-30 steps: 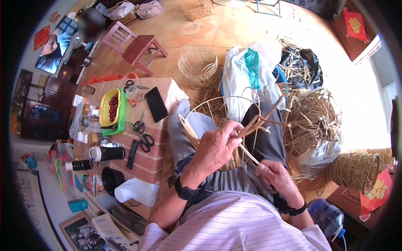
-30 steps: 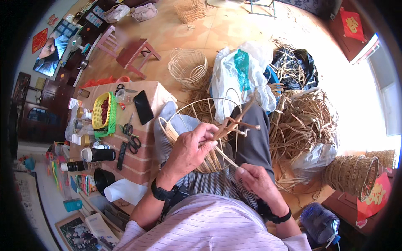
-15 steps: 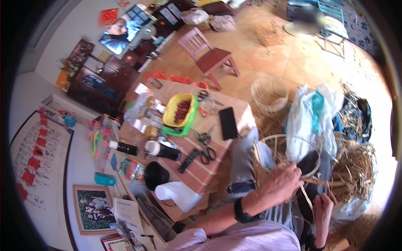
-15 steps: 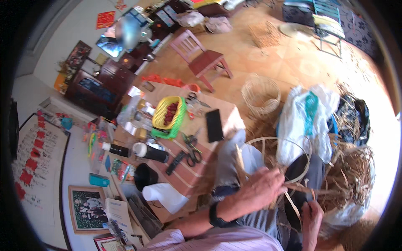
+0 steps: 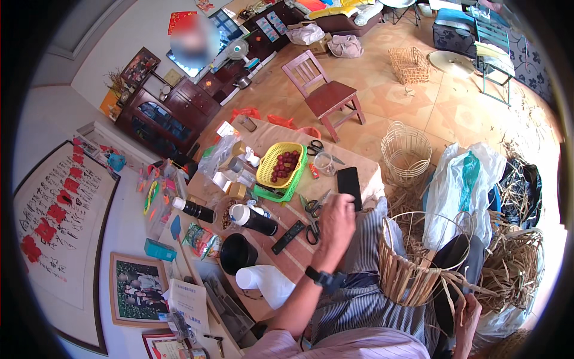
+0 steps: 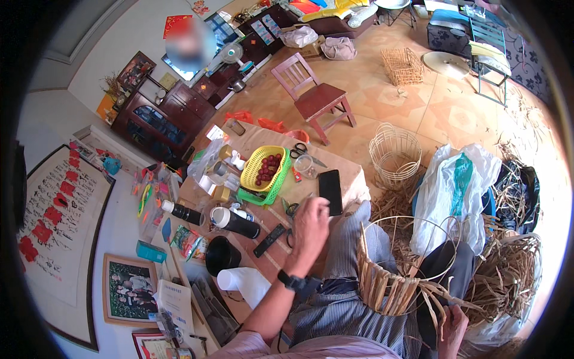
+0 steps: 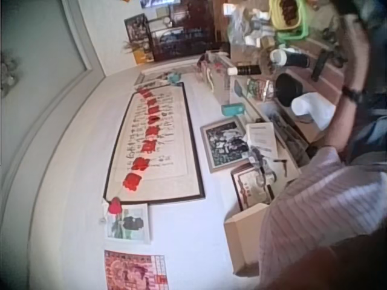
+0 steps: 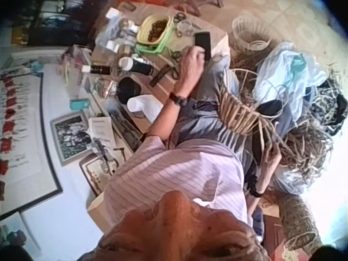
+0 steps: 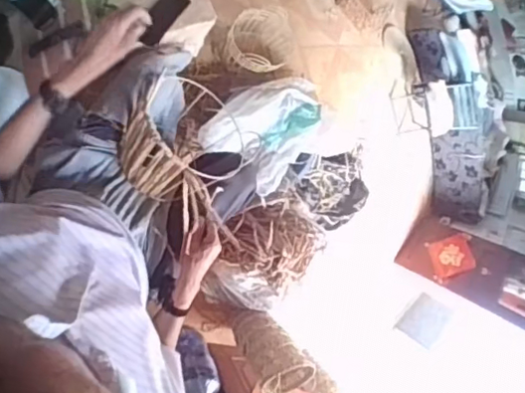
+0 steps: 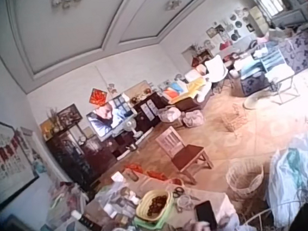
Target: Weaving a basket frame using thin bamboo or wicker strips.
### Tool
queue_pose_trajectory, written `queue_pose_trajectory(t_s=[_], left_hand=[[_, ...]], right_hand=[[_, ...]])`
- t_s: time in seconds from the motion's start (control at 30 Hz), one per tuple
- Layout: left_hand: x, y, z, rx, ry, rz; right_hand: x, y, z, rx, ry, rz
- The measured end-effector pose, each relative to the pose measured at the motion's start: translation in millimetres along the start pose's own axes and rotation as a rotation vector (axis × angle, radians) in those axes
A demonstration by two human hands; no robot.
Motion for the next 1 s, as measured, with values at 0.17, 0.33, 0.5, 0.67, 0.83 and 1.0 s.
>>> queue_pose_trajectory(t_s=[0.17, 0.33, 0.5, 0.67, 0.83, 1.0], left_hand=[[3, 10, -125, -0.420, 0.015, -0.063], [-5, 25, -140, -0.462, 0.037, -0.154], [-13, 33, -159, -0.624, 0.050, -0.185], [-21, 29, -163, -0.695, 0.107, -0.196], [-36, -3, -101, -0.590, 0.129, -0.073], [-31, -68, -14, 0.253, -0.433, -0.180]], right_hand=[[-4, 6, -1, 0.011, -0.039, -0.009], [-2, 5, -16, 0.128, -0.017, 0.055], [2, 8, -18, 0.048, 0.005, 0.111], [7, -6, -40, 0.039, 0.103, 0.055], [15, -62, 3, 0.323, -0.134, 0.005], [52, -68, -180, -0.434, 0.388, -0.215]])
Point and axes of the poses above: each hand's wrist, its own x-axis away from the middle knuckle, its own y-axis out of the palm, z = x × y, the point moved 2 cm from there along -x, towards the middle knuckle, and after that the axes turned 14 degrees about z, right-handed, at the moved point
